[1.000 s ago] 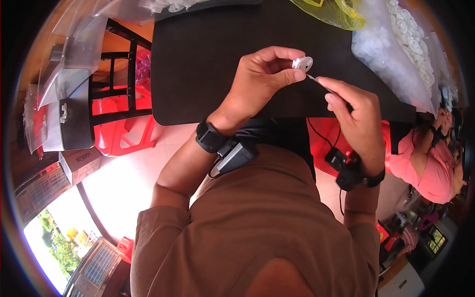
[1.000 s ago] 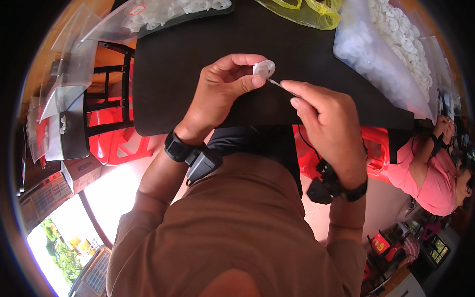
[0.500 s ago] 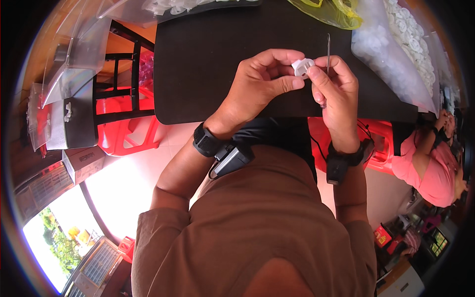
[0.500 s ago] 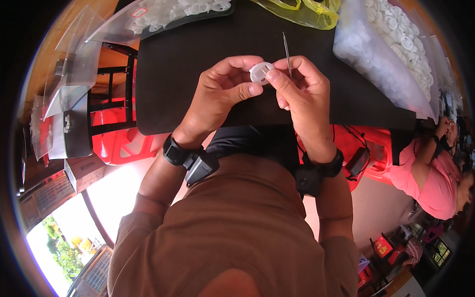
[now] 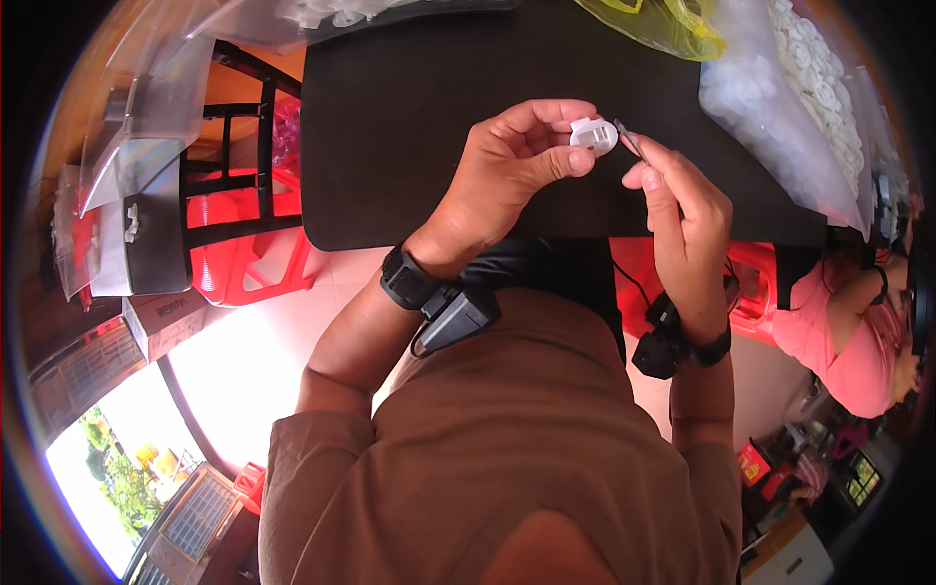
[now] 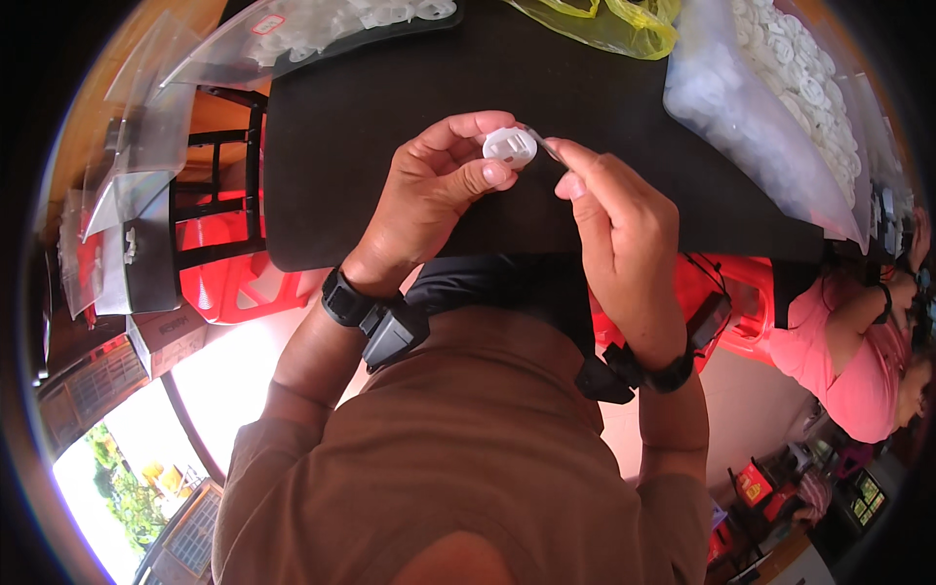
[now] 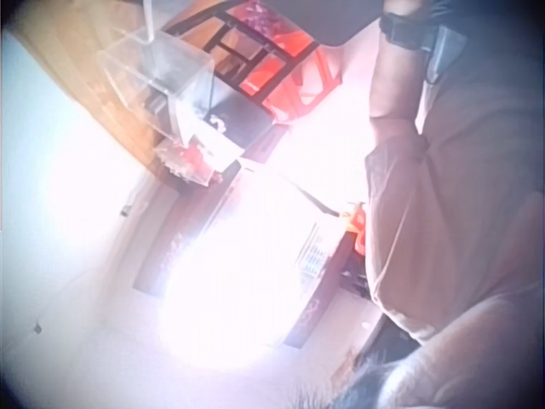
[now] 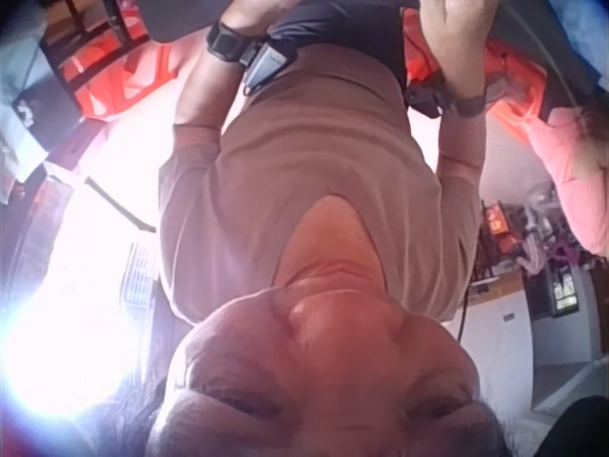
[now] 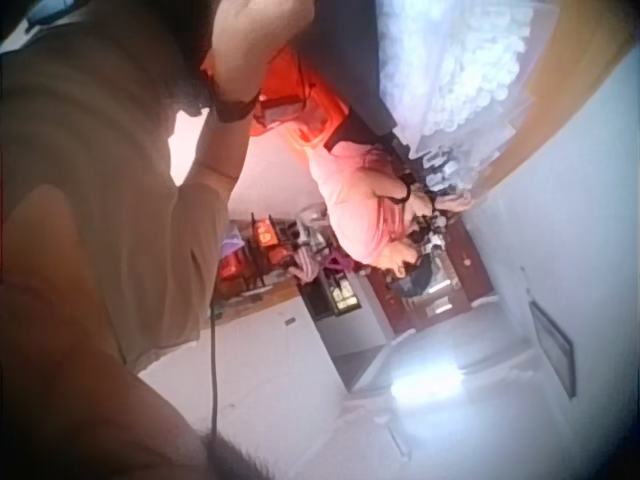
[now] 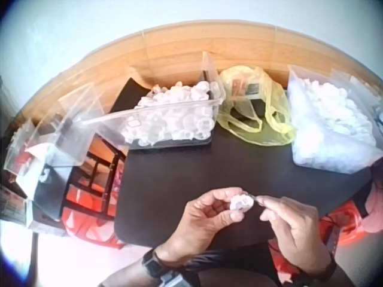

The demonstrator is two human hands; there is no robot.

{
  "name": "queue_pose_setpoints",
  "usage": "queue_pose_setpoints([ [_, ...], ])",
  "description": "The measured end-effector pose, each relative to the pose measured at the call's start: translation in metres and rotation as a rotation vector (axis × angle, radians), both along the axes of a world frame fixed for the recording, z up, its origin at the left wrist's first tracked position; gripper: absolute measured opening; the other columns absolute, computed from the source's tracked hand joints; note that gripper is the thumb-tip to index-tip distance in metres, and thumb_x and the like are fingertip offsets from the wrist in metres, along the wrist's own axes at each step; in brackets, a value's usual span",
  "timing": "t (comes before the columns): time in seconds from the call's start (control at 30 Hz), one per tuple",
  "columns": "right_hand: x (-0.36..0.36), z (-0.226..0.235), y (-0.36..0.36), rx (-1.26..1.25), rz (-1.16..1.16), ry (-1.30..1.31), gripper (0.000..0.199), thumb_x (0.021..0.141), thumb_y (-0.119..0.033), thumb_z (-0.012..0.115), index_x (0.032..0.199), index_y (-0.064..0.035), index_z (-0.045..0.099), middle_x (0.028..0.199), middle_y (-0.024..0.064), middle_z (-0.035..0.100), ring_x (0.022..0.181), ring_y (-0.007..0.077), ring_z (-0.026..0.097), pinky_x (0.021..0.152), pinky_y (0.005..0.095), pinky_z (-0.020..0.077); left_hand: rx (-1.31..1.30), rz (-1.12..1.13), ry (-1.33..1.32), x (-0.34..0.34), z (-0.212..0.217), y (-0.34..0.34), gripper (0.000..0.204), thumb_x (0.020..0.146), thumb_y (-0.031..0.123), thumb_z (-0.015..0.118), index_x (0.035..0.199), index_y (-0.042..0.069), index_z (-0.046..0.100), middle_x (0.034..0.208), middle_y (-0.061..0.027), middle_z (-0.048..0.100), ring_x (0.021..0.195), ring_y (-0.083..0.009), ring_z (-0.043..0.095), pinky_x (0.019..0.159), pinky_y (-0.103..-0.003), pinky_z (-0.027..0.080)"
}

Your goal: The person picks up a white plastic component and uses a thin metal tool to press into its center before placing it in a bin and repeating the process.

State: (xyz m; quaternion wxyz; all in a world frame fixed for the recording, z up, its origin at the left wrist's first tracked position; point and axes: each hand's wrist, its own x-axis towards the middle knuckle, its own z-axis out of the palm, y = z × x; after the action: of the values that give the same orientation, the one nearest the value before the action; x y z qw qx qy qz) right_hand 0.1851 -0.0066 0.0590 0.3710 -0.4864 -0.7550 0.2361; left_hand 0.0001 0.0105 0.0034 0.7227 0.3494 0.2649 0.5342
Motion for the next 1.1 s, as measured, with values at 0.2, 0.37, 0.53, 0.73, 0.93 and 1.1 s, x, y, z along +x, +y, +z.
queue_pose_setpoints([
  [0.2, 0.002, 0.008, -0.010, 0.165, -0.020, -0.228, 0.042, 0.080, 0.008, 0.058, 0.116, -0.0125, 0.067, 0.072, 0.0084, 0.062, 0.059, 0.0213, 0.060, 0.055, 0.0314, 0.0489, 0.005, -0.012, -0.003, 0.000, -0.002, 0.001, 0.036, 0.084, 0.000, 0.069, 0.118, 0.001, 0.058, 0.108, -0.0092, 0.065, 0.099, -0.0158, 0.062, 0.090, -0.030, 0.051],
  [0.37, 0.003, 0.004, -0.009, 0.234, -0.020, -0.330, 0.045, 0.075, 0.007, 0.061, 0.114, -0.0155, 0.068, 0.069, 0.0060, 0.060, 0.055, 0.0210, 0.057, 0.051, 0.0328, 0.0470, 0.013, -0.017, -0.007, 0.000, -0.001, 0.001, 0.037, 0.083, -0.001, 0.070, 0.118, 0.001, 0.059, 0.107, -0.0091, 0.065, 0.099, -0.0156, 0.062, 0.091, -0.030, 0.051],
  [0.53, 0.001, 0.013, -0.013, 0.158, -0.002, -0.424, 0.048, 0.077, 0.012, 0.057, 0.117, -0.0133, 0.066, 0.077, 0.0105, 0.064, 0.068, 0.0221, 0.065, 0.059, 0.0331, 0.0509, 0.026, -0.008, 0.005, 0.000, -0.001, 0.000, 0.036, 0.082, 0.000, 0.070, 0.117, 0.001, 0.059, 0.108, -0.0097, 0.065, 0.099, -0.0159, 0.062, 0.091, -0.031, 0.051],
  [0.73, 0.001, 0.016, -0.013, 0.165, -0.013, -0.450, 0.048, 0.077, 0.012, 0.057, 0.117, -0.0140, 0.067, 0.077, 0.0102, 0.063, 0.066, 0.0226, 0.063, 0.058, 0.0334, 0.0505, 0.042, -0.004, 0.016, 0.001, -0.001, 0.000, 0.036, 0.082, -0.001, 0.070, 0.117, 0.001, 0.060, 0.108, -0.0096, 0.065, 0.098, -0.0162, 0.062, 0.092, -0.031, 0.050],
  [0.93, 0.003, 0.010, -0.010, 0.259, -0.017, -0.447, 0.045, 0.075, 0.004, 0.062, 0.115, -0.0163, 0.067, 0.071, 0.0036, 0.060, 0.056, 0.0201, 0.057, 0.050, 0.0330, 0.0464, 0.066, 0.000, 0.048, 0.002, 0.000, 0.000, 0.036, 0.082, -0.002, 0.070, 0.117, 0.001, 0.060, 0.108, -0.0093, 0.065, 0.097, -0.0157, 0.062, 0.092, -0.031, 0.051],
  [1.1, 0.002, 0.010, -0.011, 0.250, -0.022, -0.472, 0.045, 0.074, 0.004, 0.062, 0.115, -0.0162, 0.067, 0.070, 0.0032, 0.059, 0.055, 0.0201, 0.057, 0.050, 0.0331, 0.0461, 0.064, 0.016, 0.057, 0.002, 0.001, -0.001, 0.036, 0.082, -0.002, 0.070, 0.116, 0.001, 0.060, 0.108, -0.0093, 0.065, 0.097, -0.0149, 0.062, 0.090, -0.030, 0.051],
])
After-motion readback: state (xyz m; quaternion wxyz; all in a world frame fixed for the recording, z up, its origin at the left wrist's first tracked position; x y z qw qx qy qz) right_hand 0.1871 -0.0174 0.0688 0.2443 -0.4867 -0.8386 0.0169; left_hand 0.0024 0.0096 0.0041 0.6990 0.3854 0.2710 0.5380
